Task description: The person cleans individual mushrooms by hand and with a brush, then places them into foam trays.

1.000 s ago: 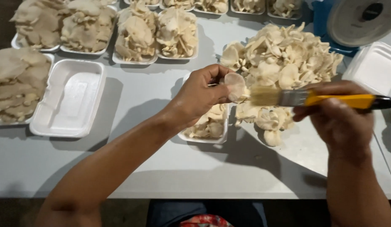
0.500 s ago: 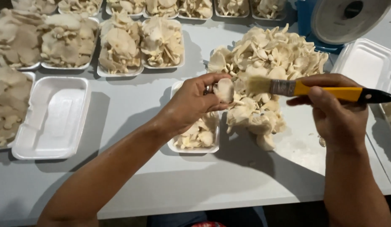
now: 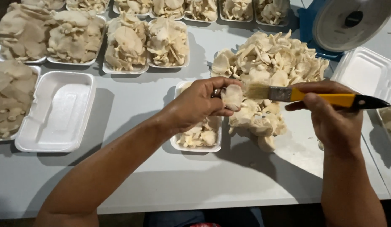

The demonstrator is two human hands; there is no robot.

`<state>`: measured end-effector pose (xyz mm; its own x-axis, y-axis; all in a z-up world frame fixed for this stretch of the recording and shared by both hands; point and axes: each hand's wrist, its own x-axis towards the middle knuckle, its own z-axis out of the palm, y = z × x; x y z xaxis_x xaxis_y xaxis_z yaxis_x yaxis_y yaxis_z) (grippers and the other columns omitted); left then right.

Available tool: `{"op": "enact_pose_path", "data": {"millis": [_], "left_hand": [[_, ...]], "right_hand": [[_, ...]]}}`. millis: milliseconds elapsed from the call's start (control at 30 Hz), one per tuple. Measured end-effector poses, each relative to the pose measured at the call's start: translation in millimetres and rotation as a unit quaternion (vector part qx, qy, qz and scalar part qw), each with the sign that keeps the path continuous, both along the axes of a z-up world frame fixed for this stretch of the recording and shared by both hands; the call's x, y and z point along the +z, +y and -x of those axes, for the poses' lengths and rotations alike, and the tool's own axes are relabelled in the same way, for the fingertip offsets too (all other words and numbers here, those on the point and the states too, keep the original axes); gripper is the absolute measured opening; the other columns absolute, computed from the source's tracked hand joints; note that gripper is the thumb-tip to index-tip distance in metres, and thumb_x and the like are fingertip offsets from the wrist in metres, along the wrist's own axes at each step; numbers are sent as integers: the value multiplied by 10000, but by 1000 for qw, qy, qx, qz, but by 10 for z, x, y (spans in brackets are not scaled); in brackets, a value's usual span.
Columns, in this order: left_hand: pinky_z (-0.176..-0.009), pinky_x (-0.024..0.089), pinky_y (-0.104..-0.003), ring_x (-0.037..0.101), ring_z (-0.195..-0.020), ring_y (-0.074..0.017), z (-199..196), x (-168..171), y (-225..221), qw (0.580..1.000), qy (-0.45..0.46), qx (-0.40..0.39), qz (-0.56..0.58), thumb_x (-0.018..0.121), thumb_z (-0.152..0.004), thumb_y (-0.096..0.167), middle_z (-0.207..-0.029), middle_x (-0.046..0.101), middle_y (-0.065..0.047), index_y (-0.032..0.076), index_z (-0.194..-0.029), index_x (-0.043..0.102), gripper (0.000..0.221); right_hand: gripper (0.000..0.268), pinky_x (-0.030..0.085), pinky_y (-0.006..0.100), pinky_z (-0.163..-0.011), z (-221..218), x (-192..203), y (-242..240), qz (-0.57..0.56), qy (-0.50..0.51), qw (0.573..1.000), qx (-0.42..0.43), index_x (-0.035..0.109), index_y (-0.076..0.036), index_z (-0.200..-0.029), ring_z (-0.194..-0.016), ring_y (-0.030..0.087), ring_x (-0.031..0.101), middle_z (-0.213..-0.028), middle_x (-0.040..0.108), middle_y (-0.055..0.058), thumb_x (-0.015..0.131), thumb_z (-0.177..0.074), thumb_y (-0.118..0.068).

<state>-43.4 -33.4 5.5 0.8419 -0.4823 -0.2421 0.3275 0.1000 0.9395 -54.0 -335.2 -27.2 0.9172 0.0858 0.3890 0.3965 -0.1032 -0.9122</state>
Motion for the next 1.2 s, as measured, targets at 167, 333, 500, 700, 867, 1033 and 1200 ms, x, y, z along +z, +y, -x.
{"op": "enact_pose_path", "data": {"millis": [167,333,500,700,867,1033,1200], "left_hand": [[-831,621,-277,694,-992,-250,-16,-68,-24,1000,20,9,19,578,-893,-131,-1268,678,-222,41,-1382,618,520],[-777,622,-246,718,-958,-239,-8,-130,-23,998,-8,-29,54,580,-902,-152,-1294,697,-223,34,-1290,655,436],[-972,632,-338,761,-994,-284,39,-84,4,1000,-7,-3,14,454,-931,-114,-605,264,47,51,-1484,531,582],[-812,648,-278,720,-1003,-285,33,-149,-49,997,-10,-38,61,516,-896,-172,-1298,663,-241,16,-1301,628,461],[-776,644,-256,698,-1014,-309,15,-145,-21,998,3,-16,64,496,-890,-165,-1390,543,-276,18,-1410,569,556],[-921,639,-314,716,-1076,-316,68,-3,-5,1000,11,6,8,452,-929,-136,-1186,488,-173,57,-1454,559,570],[-738,630,-230,704,-959,-228,23,-169,-19,998,-47,-18,27,583,-877,-153,-1390,655,-205,75,-1254,661,447]], "right_hand": [[230,737,304,-819,25,-66,129,-81,-31,981,171,693,-19,-1204,-1008,265,777,-1220,724,190,660,-1032,-170],[267,714,286,-829,-12,-114,113,-46,-16,982,180,685,-19,-1214,-1006,247,771,-1194,727,186,672,-1021,-202],[232,730,359,-809,27,-95,4,-84,-2,996,24,676,3,-1185,-1005,345,765,-1159,694,167,646,-1023,-160],[266,721,314,-825,51,-120,161,-59,-15,984,165,692,-1,-1184,-1013,276,769,-1192,720,193,674,-1016,-207],[208,727,316,-836,6,-68,35,-48,-39,992,106,671,-24,-1190,-1023,276,760,-1195,697,176,638,-1060,-182],[154,732,319,-752,15,-89,101,-142,-5,987,69,708,-54,-1115,-954,262,775,-1125,710,132,682,-1008,-162],[244,719,267,-807,16,-107,237,-81,-4,979,188,694,-4,-1186,-938,228,784,-1158,729,191,689,-1018,-181]]}}
